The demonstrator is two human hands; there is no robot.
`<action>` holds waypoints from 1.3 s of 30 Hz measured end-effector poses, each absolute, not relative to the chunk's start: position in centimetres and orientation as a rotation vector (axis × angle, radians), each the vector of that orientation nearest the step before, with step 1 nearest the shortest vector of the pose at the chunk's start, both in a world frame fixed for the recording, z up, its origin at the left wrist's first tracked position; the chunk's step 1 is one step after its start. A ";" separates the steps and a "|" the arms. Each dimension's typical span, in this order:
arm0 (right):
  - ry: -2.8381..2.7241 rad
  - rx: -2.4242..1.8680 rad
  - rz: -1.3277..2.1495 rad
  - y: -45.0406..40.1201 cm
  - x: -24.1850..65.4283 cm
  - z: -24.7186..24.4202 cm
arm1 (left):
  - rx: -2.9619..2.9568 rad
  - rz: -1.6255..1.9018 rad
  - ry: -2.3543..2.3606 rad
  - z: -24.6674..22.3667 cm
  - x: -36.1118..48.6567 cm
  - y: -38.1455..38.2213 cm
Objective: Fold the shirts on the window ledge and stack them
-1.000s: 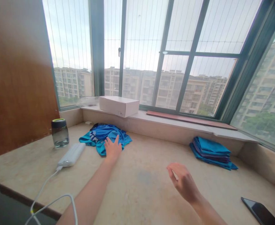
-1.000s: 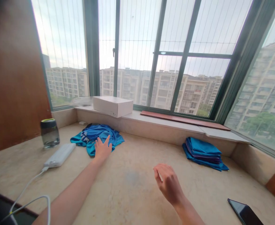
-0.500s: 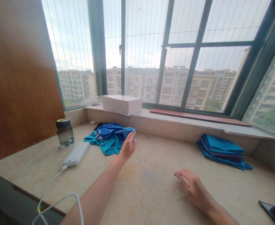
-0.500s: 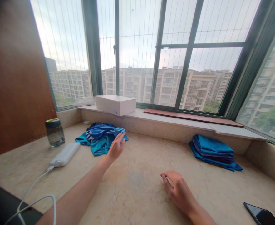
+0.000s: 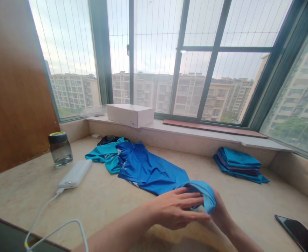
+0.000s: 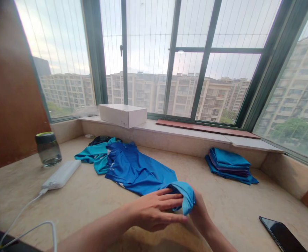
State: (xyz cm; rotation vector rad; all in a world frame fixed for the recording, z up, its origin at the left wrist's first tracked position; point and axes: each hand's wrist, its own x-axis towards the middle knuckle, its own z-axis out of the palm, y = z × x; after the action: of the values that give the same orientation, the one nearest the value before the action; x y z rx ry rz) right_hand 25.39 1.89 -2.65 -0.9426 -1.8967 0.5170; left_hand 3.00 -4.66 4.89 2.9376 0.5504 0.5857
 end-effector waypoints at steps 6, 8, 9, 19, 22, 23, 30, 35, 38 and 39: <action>-1.057 -0.770 0.892 2.2 27.5 1.5 | 2.834 0.702 1.254 2.8 0.6 -1.4; -0.971 -0.731 0.894 3.1 28.8 2.2 | 2.742 0.691 1.479 2.2 0.0 -0.5; -0.935 -0.742 0.874 3.7 29.6 2.1 | 2.698 0.690 1.559 1.9 -0.4 -0.1; -1.455 -1.350 0.298 6.2 31.4 -3.3 | 2.381 0.610 1.958 0.7 -3.7 2.1; -1.756 -1.232 0.233 4.1 28.8 -2.6 | 2.428 0.544 1.923 1.1 -3.9 2.4; -1.839 -1.198 0.252 3.4 28.0 -2.3 | 2.451 0.545 1.894 1.2 -3.7 2.4; -2.227 -0.859 0.223 0.7 25.2 0.2 | 2.770 0.792 1.126 3.3 0.3 -0.6; -2.201 -0.880 0.464 0.4 25.3 0.5 | 2.899 0.766 0.776 4.3 2.9 -3.7; -1.894 -0.982 0.633 0.8 25.6 0.3 | 2.913 0.770 0.917 3.6 3.0 -3.6; -1.774 -0.982 0.658 1.1 25.6 0.3 | 2.898 0.749 0.999 3.1 2.8 -3.3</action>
State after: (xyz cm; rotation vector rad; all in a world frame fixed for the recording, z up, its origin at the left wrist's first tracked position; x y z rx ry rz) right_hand 25.61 1.05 0.33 -0.9822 -1.7737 0.6576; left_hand 2.82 -3.31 3.10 2.8975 0.9994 0.7485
